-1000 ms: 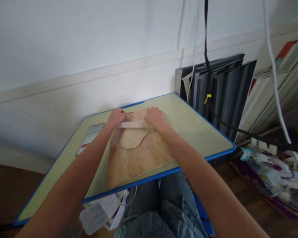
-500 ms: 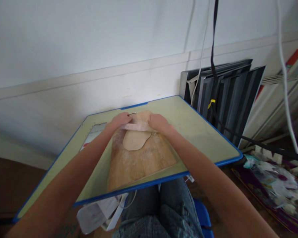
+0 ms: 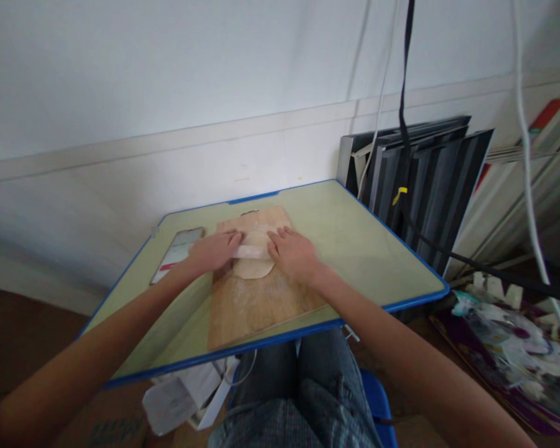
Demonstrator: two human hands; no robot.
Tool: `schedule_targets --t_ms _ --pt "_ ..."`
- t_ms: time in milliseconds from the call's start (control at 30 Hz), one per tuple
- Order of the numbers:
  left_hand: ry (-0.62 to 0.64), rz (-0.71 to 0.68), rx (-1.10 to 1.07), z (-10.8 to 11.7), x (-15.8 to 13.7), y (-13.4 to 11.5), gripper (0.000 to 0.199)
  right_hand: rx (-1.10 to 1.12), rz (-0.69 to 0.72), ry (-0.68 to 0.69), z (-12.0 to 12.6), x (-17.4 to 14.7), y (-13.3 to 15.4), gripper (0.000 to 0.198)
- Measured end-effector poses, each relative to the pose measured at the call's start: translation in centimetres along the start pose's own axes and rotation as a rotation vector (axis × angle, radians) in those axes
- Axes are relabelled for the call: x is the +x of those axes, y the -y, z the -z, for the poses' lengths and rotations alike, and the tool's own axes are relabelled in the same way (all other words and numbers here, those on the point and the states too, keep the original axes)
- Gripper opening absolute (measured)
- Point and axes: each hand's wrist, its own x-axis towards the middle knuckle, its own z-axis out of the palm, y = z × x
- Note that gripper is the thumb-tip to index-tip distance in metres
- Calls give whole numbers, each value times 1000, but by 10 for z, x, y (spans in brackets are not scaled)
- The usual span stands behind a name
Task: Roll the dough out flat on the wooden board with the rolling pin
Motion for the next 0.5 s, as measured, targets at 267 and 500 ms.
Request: schedule_targets --t_ms 267,500 --pt "-190 -52 97 -10 -41 -6 46 12 60 -38 3 -32 20 44" --pt "-156 68 36 -6 -31 -12 51 -37 -98 -38 0 5 12 46"
